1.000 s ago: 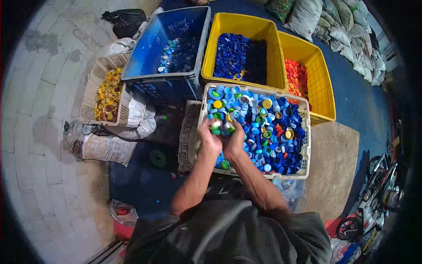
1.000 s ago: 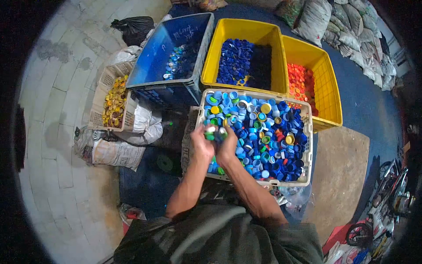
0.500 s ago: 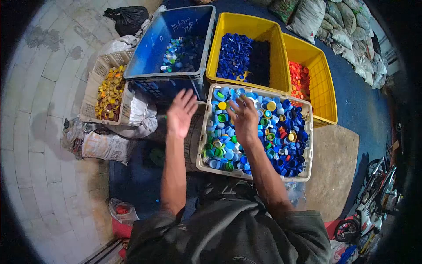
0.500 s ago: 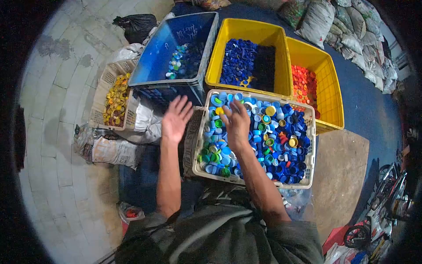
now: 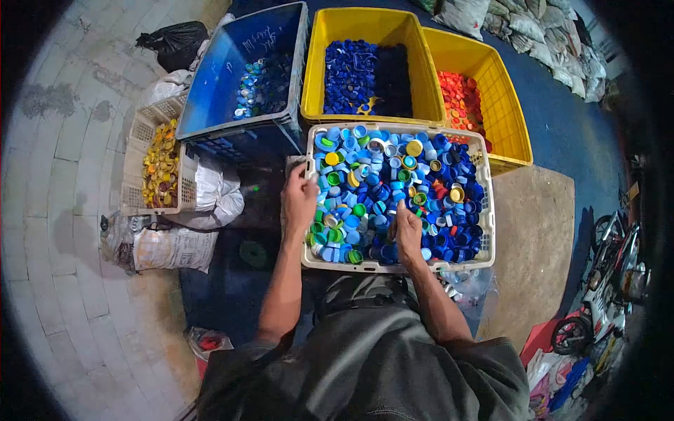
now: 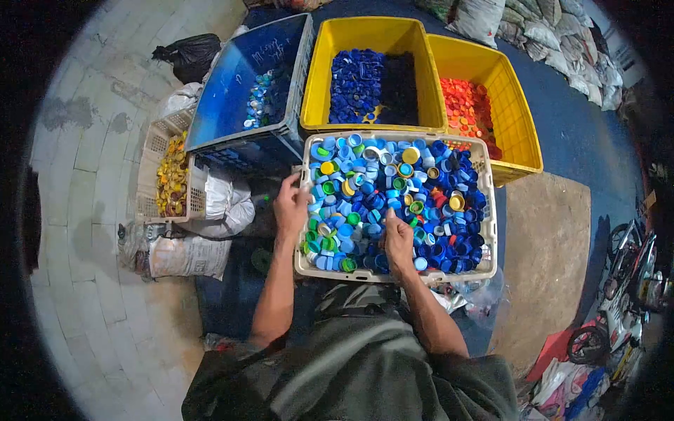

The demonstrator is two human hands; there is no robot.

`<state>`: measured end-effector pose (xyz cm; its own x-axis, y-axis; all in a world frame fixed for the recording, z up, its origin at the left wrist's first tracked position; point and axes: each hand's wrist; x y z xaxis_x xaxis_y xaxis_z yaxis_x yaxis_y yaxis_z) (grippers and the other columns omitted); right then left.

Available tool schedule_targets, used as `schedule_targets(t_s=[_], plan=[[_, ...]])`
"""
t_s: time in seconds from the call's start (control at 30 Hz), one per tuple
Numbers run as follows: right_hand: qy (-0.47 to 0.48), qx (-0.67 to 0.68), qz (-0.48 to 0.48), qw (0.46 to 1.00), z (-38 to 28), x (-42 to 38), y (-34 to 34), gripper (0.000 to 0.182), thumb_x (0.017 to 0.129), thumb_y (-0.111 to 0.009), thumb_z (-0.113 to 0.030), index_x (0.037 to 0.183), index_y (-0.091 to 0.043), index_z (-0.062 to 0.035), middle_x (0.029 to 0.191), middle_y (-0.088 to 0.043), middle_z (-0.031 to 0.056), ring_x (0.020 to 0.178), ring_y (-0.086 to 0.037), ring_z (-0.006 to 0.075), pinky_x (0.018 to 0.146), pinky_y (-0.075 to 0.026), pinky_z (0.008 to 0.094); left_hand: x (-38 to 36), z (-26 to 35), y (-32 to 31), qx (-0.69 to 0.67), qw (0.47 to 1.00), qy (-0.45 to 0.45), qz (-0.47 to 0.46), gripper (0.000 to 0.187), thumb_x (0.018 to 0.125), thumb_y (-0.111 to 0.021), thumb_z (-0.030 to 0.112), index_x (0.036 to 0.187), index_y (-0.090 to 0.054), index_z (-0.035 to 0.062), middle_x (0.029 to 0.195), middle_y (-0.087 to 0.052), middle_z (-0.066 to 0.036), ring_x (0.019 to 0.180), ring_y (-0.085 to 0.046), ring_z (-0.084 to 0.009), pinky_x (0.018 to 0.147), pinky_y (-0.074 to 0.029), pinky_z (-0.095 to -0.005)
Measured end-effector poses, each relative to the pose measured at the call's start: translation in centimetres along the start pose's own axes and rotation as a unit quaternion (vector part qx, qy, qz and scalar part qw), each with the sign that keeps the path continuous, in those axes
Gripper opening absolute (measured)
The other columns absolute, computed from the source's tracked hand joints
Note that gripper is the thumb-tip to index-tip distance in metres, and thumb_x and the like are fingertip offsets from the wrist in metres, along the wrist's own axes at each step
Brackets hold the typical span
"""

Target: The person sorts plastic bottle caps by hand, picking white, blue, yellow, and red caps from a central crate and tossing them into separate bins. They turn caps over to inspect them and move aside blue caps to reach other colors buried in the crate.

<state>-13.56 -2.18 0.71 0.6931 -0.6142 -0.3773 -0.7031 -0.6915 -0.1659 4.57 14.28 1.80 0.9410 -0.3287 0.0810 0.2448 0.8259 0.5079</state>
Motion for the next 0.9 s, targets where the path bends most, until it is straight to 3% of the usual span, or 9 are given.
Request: schedule_targets(t_s=[0.07,0.1,0.37,0.47,0.57,0.67,0.8,0.87,0.9], plan=[[-0.007,-0.026,-0.005,1.0,-0.8,0.0,-0.2,0.043,0.095,-0.057,-0.032,0.06,-0.042,-0.0136,0.05,-0.04,-0.0052,0.042,-0.037,0.0041,0.04,-0.029,0.0235,1.4,-0.3,-1.5,0.167,0.975,-0.143,0.028,0.042,0.085,-0.063,0.011,0.124,-0.051,0.0036,0.085,-0.067,-0.006,0.09,-0.058,-0.0254,0.084,-0.044,-0.0407],[0.015,-0.018,-0.019,1.0,-0.6,0.1,-0.1,0.04,0.094,-0.06,-0.027,0.061,-0.042,-0.0126,0.052,-0.041,-0.006,0.045,-0.036,0.0034,0.042,-0.029,0.0228,2.2,0.2,-1.9,0.169,0.976,-0.138,-0.009,0.057,0.079,-0.069,0.008,0.131,-0.045,0.0042,0.097,-0.068,-0.004,0.104,-0.052,-0.0306,0.091,-0.038,-0.045],[0.046,-0.078,-0.034,0.995,0.3,-0.1,1.3,0.038,0.091,-0.064,-0.022,0.065,-0.042,-0.0077,0.06,-0.041,-0.0072,0.057,-0.033,0.003,0.049,-0.027,0.0238,4.7,0.5,-4.9,0.295,0.944,-0.125,-0.077,0.064,0.075,-0.074,0.013,0.132,-0.044,0.0049,0.112,-0.065,-0.005,0.098,-0.052,-0.0304,0.088,-0.039,-0.0441],[0.051,-0.091,-0.023,0.994,0.4,0.3,1.4,0.036,0.087,-0.069,-0.023,0.066,-0.047,-0.0051,0.057,-0.044,-0.003,0.054,-0.036,0.007,0.049,-0.031,0.027,4.3,0.7,-5.0,0.278,0.951,-0.127,-0.047,0.059,0.074,-0.074,0.013,0.126,-0.048,0.0047,0.107,-0.066,-0.007,0.098,-0.052,-0.0311,0.087,-0.039,-0.0441],[0.15,-0.233,-0.017,0.961,-0.2,1.5,0.5,0.029,0.082,-0.072,-0.022,0.071,-0.053,-0.0028,0.056,-0.051,0.0071,0.048,-0.044,0.0199,0.051,-0.039,0.036,4.1,0.5,-4.9,0.238,0.962,-0.13,0.011,0.047,0.077,-0.072,0.012,0.118,-0.052,0.0031,0.095,-0.064,-0.009,0.094,-0.053,-0.0309,0.087,-0.036,-0.0444],[0.285,-0.365,-0.018,0.886,-2.5,4.0,-1.8,0.022,0.077,-0.072,-0.018,0.081,-0.058,-0.0017,0.069,-0.061,0.0169,0.059,-0.053,0.0356,0.06,-0.045,0.0449,3.6,-0.8,-4.9,0.196,0.967,-0.142,0.073,0.041,0.077,-0.071,0.011,0.113,-0.054,0.0036,0.086,-0.063,-0.008,0.091,-0.054,-0.031,0.087,-0.037,-0.0444],[0.38,-0.437,0.018,0.815,-4.3,7.9,-6.0,0.03,0.073,-0.071,-0.018,0.094,-0.056,-0.0023,0.087,-0.064,0.017,0.086,-0.057,0.0379,0.075,-0.044,0.0453,2.1,-0.8,-4.1,0.113,0.984,-0.109,0.088,0.035,0.078,-0.071,0.01,0.109,-0.058,0.0043,0.078,-0.063,-0.009,0.083,-0.059,-0.0285,0.079,-0.043,-0.0423],[0.355,-0.506,0.039,0.785,-3.9,9.8,-7.6,0.033,0.075,-0.07,-0.023,0.096,-0.055,-0.0032,0.093,-0.065,0.0174,0.095,-0.056,0.0378,0.077,-0.043,0.0483,1.1,-0.3,-3.4,0.071,0.991,-0.069,0.088,0.03,0.08,-0.071,0.013,0.107,-0.06,0.0056,0.075,-0.065,-0.01,0.078,-0.065,-0.0262,0.072,-0.047,-0.0399],[0.348,-0.523,0.038,0.777,-3.2,10.5,-8.0,0.033,0.075,-0.069,-0.024,0.097,-0.055,-0.0035,0.094,-0.065,0.0174,0.097,-0.055,0.038,0.077,-0.043,0.0493,0.6,0.2,-2.9,0.045,0.994,-0.035,0.09,0.024,0.082,-0.07,0.014,0.103,-0.062,0.0045,0.071,-0.065,-0.01,0.066,-0.065,-0.0213,0.06,-0.048,-0.0351]])
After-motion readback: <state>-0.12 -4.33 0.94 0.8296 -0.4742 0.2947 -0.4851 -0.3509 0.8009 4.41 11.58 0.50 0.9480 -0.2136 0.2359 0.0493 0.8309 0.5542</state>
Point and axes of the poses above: each hand's wrist, its own x-axis towards the middle knuckle, its own y-axis out of the back of the hand, z = x × y
